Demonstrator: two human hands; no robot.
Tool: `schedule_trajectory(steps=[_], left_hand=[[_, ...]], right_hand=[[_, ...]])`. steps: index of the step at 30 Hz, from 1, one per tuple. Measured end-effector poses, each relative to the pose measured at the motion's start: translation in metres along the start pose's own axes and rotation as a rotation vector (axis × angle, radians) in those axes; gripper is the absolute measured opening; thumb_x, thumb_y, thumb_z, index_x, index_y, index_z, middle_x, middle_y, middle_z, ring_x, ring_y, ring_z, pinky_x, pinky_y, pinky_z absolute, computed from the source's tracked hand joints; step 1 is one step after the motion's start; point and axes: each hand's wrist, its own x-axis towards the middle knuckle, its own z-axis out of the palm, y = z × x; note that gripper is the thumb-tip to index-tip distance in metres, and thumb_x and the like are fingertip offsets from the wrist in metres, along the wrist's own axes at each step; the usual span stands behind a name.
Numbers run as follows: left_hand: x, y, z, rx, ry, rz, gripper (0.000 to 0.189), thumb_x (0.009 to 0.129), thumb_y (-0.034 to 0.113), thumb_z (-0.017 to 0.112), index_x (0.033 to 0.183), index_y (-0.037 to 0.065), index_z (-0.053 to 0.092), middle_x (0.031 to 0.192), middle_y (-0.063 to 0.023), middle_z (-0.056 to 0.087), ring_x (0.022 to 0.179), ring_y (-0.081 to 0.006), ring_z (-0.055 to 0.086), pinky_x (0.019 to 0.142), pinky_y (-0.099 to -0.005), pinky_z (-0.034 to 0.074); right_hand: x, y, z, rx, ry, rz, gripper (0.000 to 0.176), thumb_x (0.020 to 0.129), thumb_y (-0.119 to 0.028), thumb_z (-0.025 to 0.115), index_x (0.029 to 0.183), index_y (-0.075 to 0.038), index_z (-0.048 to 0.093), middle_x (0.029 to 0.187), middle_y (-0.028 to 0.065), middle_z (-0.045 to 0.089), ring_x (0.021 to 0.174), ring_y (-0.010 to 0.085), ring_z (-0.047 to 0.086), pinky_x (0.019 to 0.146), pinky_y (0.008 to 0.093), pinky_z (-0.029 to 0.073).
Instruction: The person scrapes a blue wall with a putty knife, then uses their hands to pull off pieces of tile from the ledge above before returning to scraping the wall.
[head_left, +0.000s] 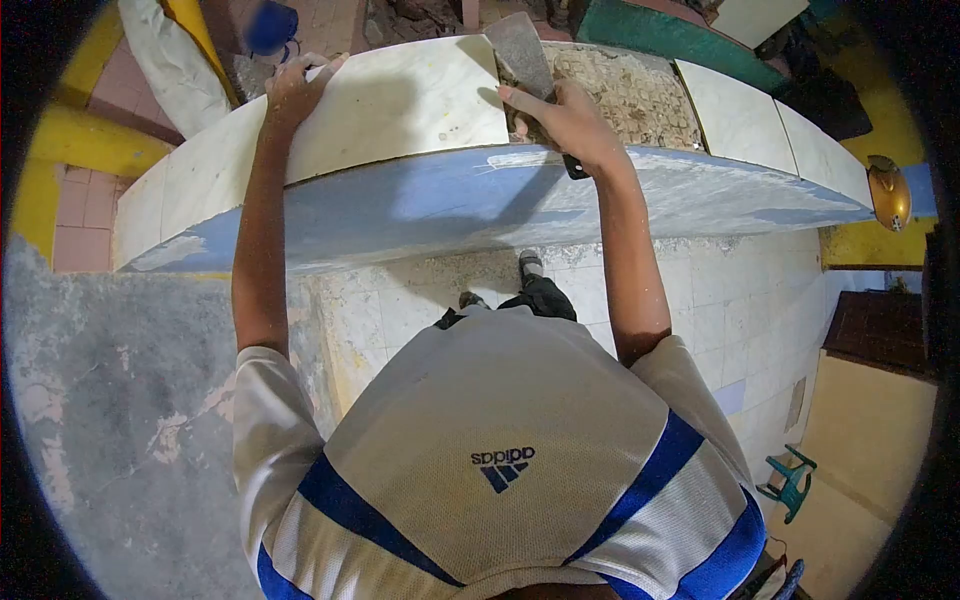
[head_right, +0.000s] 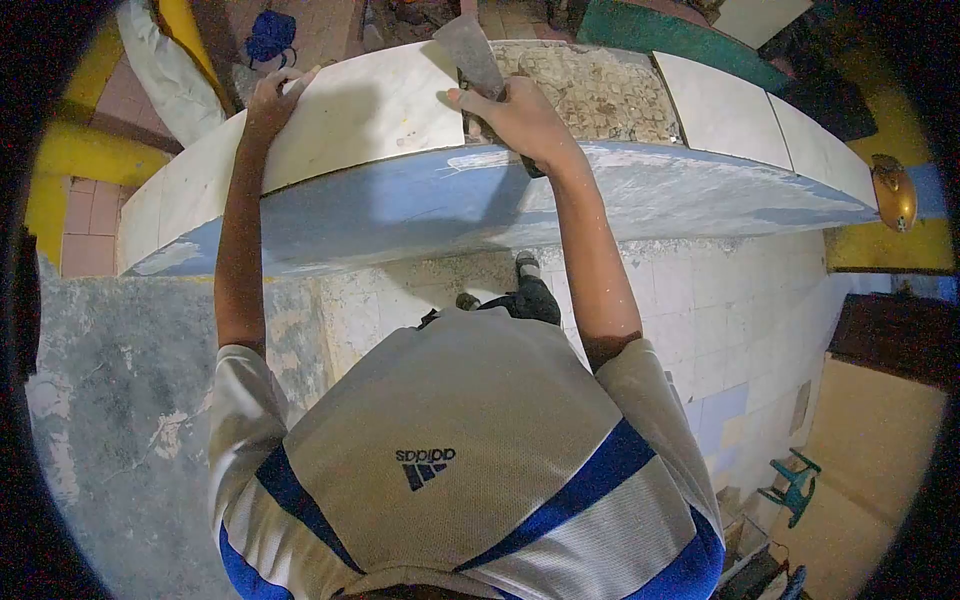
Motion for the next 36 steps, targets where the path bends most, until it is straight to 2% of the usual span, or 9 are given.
schedule_trajectory(steps=[6, 9, 11, 14, 18, 22, 29, 32, 36], left_hand=[[0.003, 0.012, -0.018, 0.008, -0.031, -0.11, 0.048, 0.084, 0.06, 0.062, 0.102, 0.016, 0.072, 0.111, -0.0107, 0.069, 0.114, -0.0338, 0.057, 0.098, -0.0549, 0.034], [0.005, 0.003, -0.016, -0.016, -0.018, -0.093, 0.046, 0.084, 0.059, 0.063, 0.099, 0.017, 0.073, 0.106, -0.0103, 0.07, 0.11, -0.0343, 0.059, 0.095, -0.0548, 0.037], [0.004, 0.0, -0.012, 0.011, 0.021, -0.049, 0.045, 0.084, 0.059, 0.063, 0.097, 0.017, 0.073, 0.103, -0.0102, 0.07, 0.107, -0.0344, 0.06, 0.094, -0.0544, 0.038], [0.0, -0.006, -0.004, 0.059, 0.094, 0.096, 0.046, 0.084, 0.06, 0.063, 0.096, 0.017, 0.072, 0.106, -0.0101, 0.069, 0.108, -0.034, 0.059, 0.095, -0.0566, 0.035], [-0.004, 0.013, -0.01, 0.02, 0.048, 0.006, 0.047, 0.084, 0.062, 0.062, 0.097, 0.018, 0.072, 0.111, -0.0091, 0.068, 0.112, -0.033, 0.057, 0.099, -0.0591, 0.028], [0.0, -0.001, -0.001, 0.035, 0.032, 0.094, 0.046, 0.085, 0.062, 0.062, 0.098, 0.02, 0.072, 0.114, -0.0082, 0.067, 0.116, -0.0309, 0.056, 0.1, -0.06, 0.025], [-0.009, 0.033, -0.025, 0.026, -0.059, -0.022, 0.038, 0.09, 0.052, 0.061, 0.103, 0.017, 0.069, 0.111, -0.0058, 0.066, 0.117, -0.0287, 0.055, 0.104, -0.0548, 0.028], [-0.007, 0.029, -0.022, 0.075, -0.056, -0.015, 0.05, 0.086, 0.063, 0.058, 0.107, 0.019, 0.07, 0.113, -0.0065, 0.068, 0.116, -0.0291, 0.057, 0.1, -0.0599, 0.026], [0.006, 0.005, -0.028, -0.066, -0.281, 0.05, 0.047, 0.091, 0.057, 0.056, 0.113, 0.018, 0.069, 0.115, -0.0079, 0.067, 0.115, -0.0281, 0.058, 0.102, -0.0567, 0.029]], right_hand=[[-0.001, 0.0, -0.002, -0.055, -0.024, -0.004, 0.047, 0.081, -0.051, 0.073, 0.069, -0.006, 0.066, 0.058, 0.0002, 0.057, 0.055, 0.0098, 0.05, 0.054, 0.0283, 0.039], [-0.006, -0.014, 0.002, -0.112, -0.016, -0.048, 0.042, 0.088, -0.043, 0.069, 0.065, -0.008, 0.064, 0.055, -0.0035, 0.053, 0.048, 0.0054, 0.042, 0.047, 0.0253, 0.029], [-0.004, -0.014, 0.001, -0.071, -0.033, -0.042, 0.047, 0.082, -0.05, 0.072, 0.066, -0.007, 0.064, 0.055, -0.0012, 0.054, 0.052, 0.009, 0.048, 0.051, 0.0274, 0.036], [-0.002, -0.004, -0.001, -0.081, -0.031, -0.011, 0.051, 0.079, -0.054, 0.073, 0.066, -0.006, 0.065, 0.056, 0.0002, 0.054, 0.054, 0.0111, 0.051, 0.053, 0.0291, 0.039], [-0.002, 0.003, 0.0, -0.083, 0.0, -0.044, 0.043, 0.087, -0.044, 0.07, 0.066, -0.008, 0.063, 0.055, -0.0043, 0.051, 0.049, 0.0067, 0.042, 0.048, 0.0266, 0.029], [-0.006, -0.002, 0.0, -0.106, 0.027, -0.049, 0.047, 0.083, -0.049, 0.072, 0.068, -0.005, 0.065, 0.055, -0.0028, 0.051, 0.051, 0.0084, 0.044, 0.05, 0.0283, 0.032], [-0.003, 0.0, -0.002, -0.179, 0.006, 0.01, 0.056, 0.078, -0.056, 0.072, 0.073, -0.001, 0.069, 0.055, 0.0013, 0.053, 0.053, 0.0127, 0.049, 0.054, 0.0312, 0.041], [-0.005, -0.001, 0.002, -0.161, 0.045, -0.028, 0.055, 0.079, -0.055, 0.072, 0.072, 0.0, 0.068, 0.055, 0.0009, 0.053, 0.053, 0.0122, 0.049, 0.054, 0.031, 0.04], [0.0, 0.007, 0.003, -0.085, 0.041, -0.087, 0.051, 0.081, -0.051, 0.071, 0.068, -0.002, 0.065, 0.055, -0.0006, 0.053, 0.053, 0.0106, 0.048, 0.052, 0.0304, 0.038]])
